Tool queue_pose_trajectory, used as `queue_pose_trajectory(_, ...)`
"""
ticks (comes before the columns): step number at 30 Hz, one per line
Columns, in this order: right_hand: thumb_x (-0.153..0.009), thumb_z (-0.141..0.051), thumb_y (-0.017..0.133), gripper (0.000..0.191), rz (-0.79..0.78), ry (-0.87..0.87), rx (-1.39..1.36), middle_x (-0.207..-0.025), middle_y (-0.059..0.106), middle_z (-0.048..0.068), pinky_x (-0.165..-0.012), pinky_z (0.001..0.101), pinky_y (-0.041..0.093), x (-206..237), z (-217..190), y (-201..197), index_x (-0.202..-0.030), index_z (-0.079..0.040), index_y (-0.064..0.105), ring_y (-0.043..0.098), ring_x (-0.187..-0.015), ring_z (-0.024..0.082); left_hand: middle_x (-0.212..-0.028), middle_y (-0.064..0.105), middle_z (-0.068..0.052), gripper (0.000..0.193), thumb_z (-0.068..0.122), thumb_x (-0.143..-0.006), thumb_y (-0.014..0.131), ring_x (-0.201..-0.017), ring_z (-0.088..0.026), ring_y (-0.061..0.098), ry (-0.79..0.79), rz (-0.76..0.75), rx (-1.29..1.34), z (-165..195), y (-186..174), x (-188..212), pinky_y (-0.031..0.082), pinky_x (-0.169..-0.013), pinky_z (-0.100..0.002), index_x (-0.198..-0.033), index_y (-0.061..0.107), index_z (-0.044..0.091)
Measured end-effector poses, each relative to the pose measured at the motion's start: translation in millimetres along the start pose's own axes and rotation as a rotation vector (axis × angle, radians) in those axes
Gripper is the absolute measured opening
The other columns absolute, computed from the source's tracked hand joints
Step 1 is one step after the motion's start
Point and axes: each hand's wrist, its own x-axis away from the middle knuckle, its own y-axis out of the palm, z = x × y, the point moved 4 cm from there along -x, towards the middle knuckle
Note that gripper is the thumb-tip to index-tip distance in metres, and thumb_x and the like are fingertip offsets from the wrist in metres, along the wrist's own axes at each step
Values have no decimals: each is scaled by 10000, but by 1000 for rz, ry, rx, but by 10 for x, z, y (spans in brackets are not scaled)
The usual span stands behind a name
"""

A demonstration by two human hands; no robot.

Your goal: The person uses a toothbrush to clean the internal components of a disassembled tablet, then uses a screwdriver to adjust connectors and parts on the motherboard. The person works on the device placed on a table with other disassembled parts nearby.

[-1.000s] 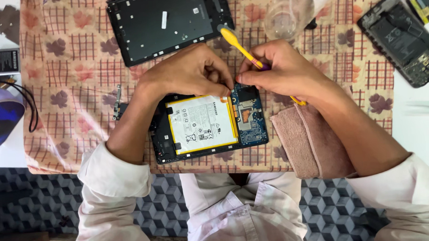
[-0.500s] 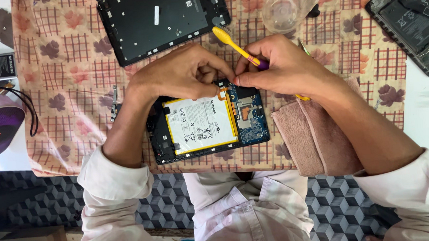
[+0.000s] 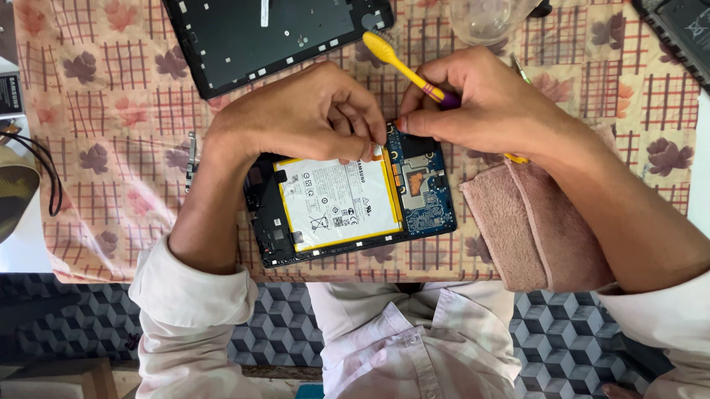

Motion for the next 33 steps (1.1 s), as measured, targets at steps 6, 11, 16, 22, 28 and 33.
queue_pose_trajectory(6, -852, -172, 803, 140, -10, 16, 6, -636, 660, 1, -457, 254, 388, -3, -11, 9, -883, -43, 757, 538, -539, 48, -888, 811, -56, 236, 105, -808, 719, -796, -65, 768, -13, -21, 40, -38, -12, 0, 588, -666, -202, -1012, 768, -3)
queue_pose_trajectory(11, -852, -185, 811, 156, -8, -10, 22, -628, 632, -7, -469, 253, 380, 11, -24, 4, -878, -42, 754, 514, -555, 40, -887, 810, -62, 227, 102, -814, 716, -800, -70, 770, -19, -23, 52, -37, -7, -11, 594, -674, -205, -1006, 765, -9)
queue_pose_trajectory(16, -846, -191, 811, 160, -14, 16, 40, -618, 615, -5, -470, 265, 364, 23, -23, 9, -872, -42, 760, 493, -552, 47, -807, 788, -67, 217, 131, -828, 735, -706, -66, 733, -39, -13, 29, -51, 5, -44, 562, -598, -209, -992, 765, -9)
queue_pose_trajectory(22, -849, -185, 799, 146, -8, -5, 41, -631, 627, -16, -476, 258, 376, 21, -33, 5, -894, -50, 767, 507, -562, 40, -710, 724, -52, 175, 126, -860, 708, -547, -58, 637, 12, 46, 16, -43, 5, -59, 492, -481, -214, -969, 774, 6)
queue_pose_trajectory(28, -848, -190, 798, 159, -15, 40, 14, -627, 628, -10, -464, 263, 372, 25, -10, 1, -879, -41, 754, 505, -542, 46, -670, 712, -28, 141, 132, -843, 749, -511, -54, 630, 47, 57, 2, -6, 16, -88, 458, -457, -214, -914, 755, 11)
queue_pose_trajectory(33, -837, -178, 804, 156, -5, 0, 48, -631, 628, -18, -465, 251, 377, 19, -33, 5, -892, -40, 753, 511, -543, 41, -602, 678, -26, 150, 142, -791, 780, -488, -48, 603, 0, 122, -112, 23, -8, -73, 437, -446, -234, -855, 731, 16)
